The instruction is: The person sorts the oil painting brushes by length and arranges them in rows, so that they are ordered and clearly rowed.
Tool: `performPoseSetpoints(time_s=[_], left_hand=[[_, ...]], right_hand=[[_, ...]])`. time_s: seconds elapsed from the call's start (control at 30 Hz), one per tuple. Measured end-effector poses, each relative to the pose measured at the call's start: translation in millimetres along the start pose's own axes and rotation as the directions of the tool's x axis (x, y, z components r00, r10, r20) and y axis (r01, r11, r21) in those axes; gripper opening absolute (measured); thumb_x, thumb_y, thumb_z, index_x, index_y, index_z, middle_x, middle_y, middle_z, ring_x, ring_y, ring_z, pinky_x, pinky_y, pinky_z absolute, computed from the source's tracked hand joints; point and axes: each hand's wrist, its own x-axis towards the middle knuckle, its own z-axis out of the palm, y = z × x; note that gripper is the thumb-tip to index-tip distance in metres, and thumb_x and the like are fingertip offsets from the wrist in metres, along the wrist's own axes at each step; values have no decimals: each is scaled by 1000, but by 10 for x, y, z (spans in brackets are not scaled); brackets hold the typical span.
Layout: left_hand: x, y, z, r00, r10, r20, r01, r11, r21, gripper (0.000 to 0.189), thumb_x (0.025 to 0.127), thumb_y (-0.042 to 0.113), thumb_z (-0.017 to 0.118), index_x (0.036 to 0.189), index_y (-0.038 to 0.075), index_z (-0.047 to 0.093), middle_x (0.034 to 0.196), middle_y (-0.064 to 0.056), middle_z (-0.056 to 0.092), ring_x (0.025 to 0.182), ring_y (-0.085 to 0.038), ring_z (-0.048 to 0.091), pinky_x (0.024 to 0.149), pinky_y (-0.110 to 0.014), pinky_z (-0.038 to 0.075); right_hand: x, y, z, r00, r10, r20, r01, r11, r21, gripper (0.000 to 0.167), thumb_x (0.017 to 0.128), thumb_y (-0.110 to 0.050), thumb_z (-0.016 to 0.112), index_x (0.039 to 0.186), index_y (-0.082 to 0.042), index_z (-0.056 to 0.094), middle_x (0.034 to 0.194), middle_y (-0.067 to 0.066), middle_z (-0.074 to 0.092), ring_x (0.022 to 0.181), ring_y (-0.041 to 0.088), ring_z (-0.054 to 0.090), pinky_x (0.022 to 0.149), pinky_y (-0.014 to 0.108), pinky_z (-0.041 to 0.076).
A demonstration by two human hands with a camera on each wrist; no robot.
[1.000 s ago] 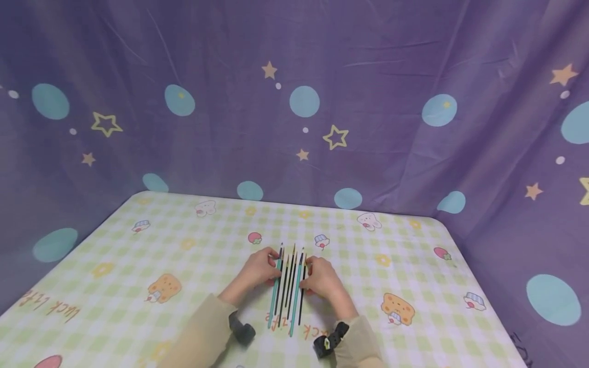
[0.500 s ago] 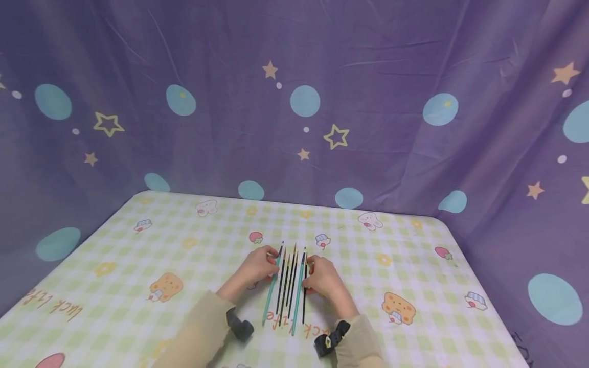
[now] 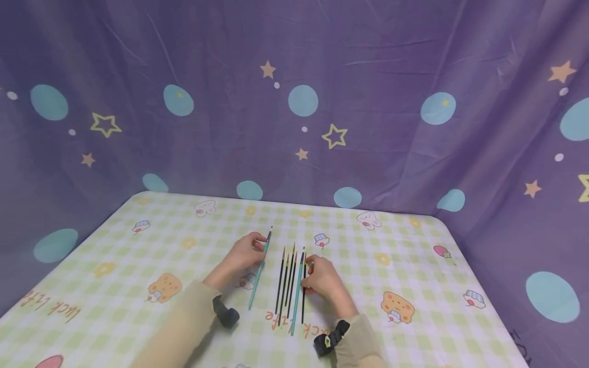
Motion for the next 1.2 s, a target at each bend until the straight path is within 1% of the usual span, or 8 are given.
performPoseSetpoints(time_s=[0.13, 0.23, 0.43, 0.53, 0.67, 0.83, 0.97, 1.2], left_hand=[[88, -138, -128, 999, -20, -24, 19, 997, -69, 45, 74, -2, 60, 118, 1, 53, 96, -13, 58, 65, -15, 57, 55, -27, 52], [135, -228, -234, 999, -39, -30, 35, 992, -124, 47, 74, -3, 60, 120, 1, 53, 99, -15, 57, 68, -16, 58, 56, -28, 53], [238, -374, -450, 998, -43, -49, 35, 987, -157, 46, 75, -3, 59, 121, -1, 52, 101, -18, 56, 61, -15, 57, 55, -29, 53], [289, -426, -545, 998, -36, -45, 29, 988, -148, 47, 76, -3, 58, 122, -1, 51, 102, -20, 56, 59, -14, 57, 56, -30, 53], [348, -498, -648, 999, -30, -27, 26, 991, -133, 48, 79, -1, 57, 126, 0, 49, 107, -21, 54, 62, -14, 59, 60, -31, 54], [414, -603, -774, 999, -37, -40, 32, 995, -97, 48, 80, 0, 57, 128, 1, 48, 109, -20, 53, 63, -14, 60, 61, -30, 54], [446, -626, -861, 998, -32, -53, 29, 998, -59, 49, 81, 1, 57, 129, 1, 47, 109, -21, 53, 62, -14, 59, 60, -28, 53], [506, -646, -967, 997, -38, -62, 35, 999, -40, 49, 80, -2, 57, 129, 0, 48, 111, -21, 54, 69, -14, 59, 61, -27, 54]], right_hand=[[-2, -3, 4, 1000, -8, 8, 8, 1000, 21, 57, 70, 4, 69, 123, 4, 47, 84, 10, 51, 60, 15, 56, 51, 24, 52], [-2, -7, 8, 1000, -12, 16, 12, 999, 32, 57, 70, 4, 69, 123, 4, 47, 85, 10, 52, 61, 15, 56, 51, 24, 52], [3, 11, 7, 1000, -7, 21, 6, 1000, 19, 58, 71, 3, 70, 124, 3, 47, 86, 10, 51, 62, 15, 56, 51, 24, 52], [3, 16, -1, 1000, -5, 18, 5, 1000, 17, 58, 71, 2, 70, 124, 3, 47, 86, 10, 52, 62, 15, 56, 51, 24, 52], [9, 20, -12, 1000, -11, 12, 11, 1000, 18, 58, 71, 3, 70, 124, 3, 47, 85, 10, 51, 61, 15, 56, 50, 24, 52], [16, 16, -11, 1000, -5, 15, 5, 1000, 27, 58, 70, 3, 70, 124, 3, 47, 86, 11, 51, 63, 16, 56, 51, 24, 52], [12, 7, -13, 1000, -3, 15, 2, 999, 34, 58, 71, 3, 70, 124, 3, 47, 87, 11, 51, 65, 16, 56, 51, 24, 52], [-5, 9, -13, 1000, -7, 10, 7, 998, 55, 58, 71, 5, 69, 124, 4, 46, 86, 11, 50, 66, 16, 55, 52, 25, 53]])
